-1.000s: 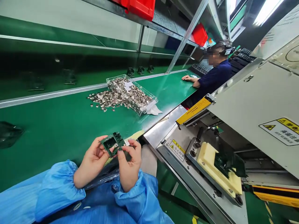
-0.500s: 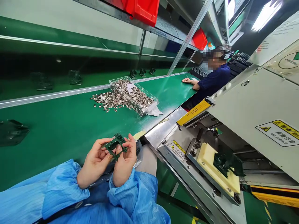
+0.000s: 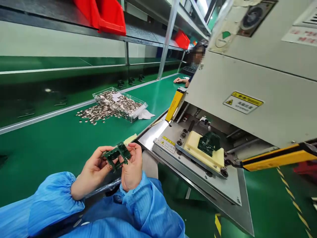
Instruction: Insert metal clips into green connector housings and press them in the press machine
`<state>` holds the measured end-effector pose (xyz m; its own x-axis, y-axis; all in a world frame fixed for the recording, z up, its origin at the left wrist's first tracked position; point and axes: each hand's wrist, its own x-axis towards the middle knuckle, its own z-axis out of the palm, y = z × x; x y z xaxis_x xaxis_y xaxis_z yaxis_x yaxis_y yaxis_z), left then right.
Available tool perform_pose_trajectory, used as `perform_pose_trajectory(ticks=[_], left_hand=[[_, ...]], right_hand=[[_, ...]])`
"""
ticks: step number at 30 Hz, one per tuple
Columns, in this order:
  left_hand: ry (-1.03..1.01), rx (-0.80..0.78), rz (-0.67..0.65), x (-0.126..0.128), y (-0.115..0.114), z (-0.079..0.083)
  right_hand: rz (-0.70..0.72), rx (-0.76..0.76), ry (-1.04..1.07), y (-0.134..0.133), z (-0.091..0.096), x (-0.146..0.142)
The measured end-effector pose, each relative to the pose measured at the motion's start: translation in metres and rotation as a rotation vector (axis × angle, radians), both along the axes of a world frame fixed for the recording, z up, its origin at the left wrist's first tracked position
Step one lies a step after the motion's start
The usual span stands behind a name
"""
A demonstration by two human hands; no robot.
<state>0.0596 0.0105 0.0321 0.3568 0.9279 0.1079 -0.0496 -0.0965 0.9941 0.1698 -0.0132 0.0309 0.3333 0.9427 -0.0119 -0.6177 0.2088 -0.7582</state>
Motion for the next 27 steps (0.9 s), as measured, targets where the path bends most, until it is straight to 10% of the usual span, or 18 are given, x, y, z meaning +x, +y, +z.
perform_pose_trajectory(ticks=[12,16,19,23,27], left_hand=[[0.170,0.166,-1.005,0.135,0.010,0.083],[0.231,0.560,-0.773,0.213,0.026,0.098],[0.263,0.499,-0.712,0.269,0.032,0.092],[0.183,0.404,-0.746,0.289,0.044,0.091],[0.095,0.291,-0.729,0.223,0.072,0.101]], right_hand=[[-0.256,0.160,-0.910,-0.130,0.041,0.167],[-0.941,0.063,-0.694,-0.150,0.044,0.221],[-1.289,0.016,-0.611,-0.141,0.045,0.261],[-1.095,-0.018,-0.869,-0.119,0.057,0.293],[-0.697,-0.138,-1.183,-0.099,0.070,0.300]])
